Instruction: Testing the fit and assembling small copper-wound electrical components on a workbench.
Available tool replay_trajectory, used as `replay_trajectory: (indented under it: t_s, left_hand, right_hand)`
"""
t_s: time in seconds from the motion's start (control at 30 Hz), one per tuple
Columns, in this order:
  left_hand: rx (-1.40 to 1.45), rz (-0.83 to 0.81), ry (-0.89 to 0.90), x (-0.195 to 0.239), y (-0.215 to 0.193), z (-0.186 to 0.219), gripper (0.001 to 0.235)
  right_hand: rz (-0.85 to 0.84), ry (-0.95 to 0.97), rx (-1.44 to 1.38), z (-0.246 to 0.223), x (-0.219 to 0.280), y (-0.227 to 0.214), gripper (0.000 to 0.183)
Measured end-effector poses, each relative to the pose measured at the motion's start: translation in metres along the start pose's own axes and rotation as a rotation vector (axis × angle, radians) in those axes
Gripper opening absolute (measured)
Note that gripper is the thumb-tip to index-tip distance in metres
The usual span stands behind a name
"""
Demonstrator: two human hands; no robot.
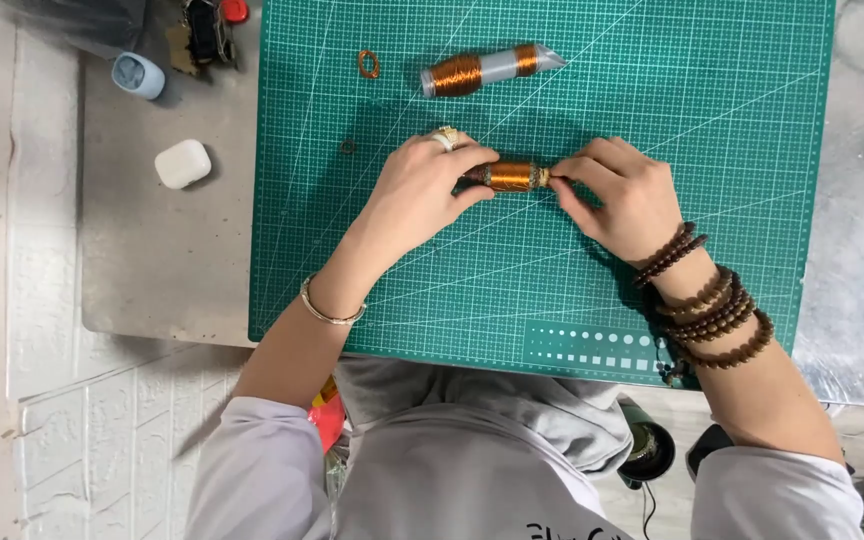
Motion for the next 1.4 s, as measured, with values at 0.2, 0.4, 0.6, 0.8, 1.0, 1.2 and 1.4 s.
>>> replay_trajectory:
  t_s: [0.2,0.4,0.6,0.8,1.0,1.2,1.4]
  left_hand:
    - [0.033,-0.001,-0.006,-0.001,0.001,0.0,0.027]
    - [0.039,0.013,0.027,0.0,-0.002,0.002,0.026]
    - [0.05,0.017,0.036,-0.001,-0.003,0.002,0.025]
    - [0.047,0.025,0.036,-0.001,-0.002,0.001,0.024]
    - [0.019,0.044,0.071,-0.002,-0.013,0.018,0.02]
    - [-0.089,0.1,0.19,-0.001,0.001,0.017,0.011]
    - [-0.217,0.141,0.22,0.001,0.014,0.013,0.007]
  right_hand:
    - [0.035,-0.055,0.051,0.001,0.002,0.006,0.012]
    - [0.052,-0.067,0.025,0.005,0.002,0.014,0.013]
    - [0.018,-0.062,-0.019,0.003,0.0,0.007,0.011]
    - [-0.002,-0.067,-0.016,0.002,0.002,0.008,0.013]
    - [-0.019,-0.061,-0.01,0.0,-0.001,0.004,0.011]
    - [-0.011,-0.064,0.012,-0.003,-0.005,0.003,0.014]
    - [-0.02,-0.064,0.031,-0.003,-0.002,0.005,0.009]
Point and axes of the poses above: each hand's wrist, its own x-axis away from the middle knuckle, its own y-axis out of the palm, z = x × y, the point moved 3 cm from there along -x, towards the middle knuckle, and after that the axes turned 6 degrees about x, right-handed, at the moved point
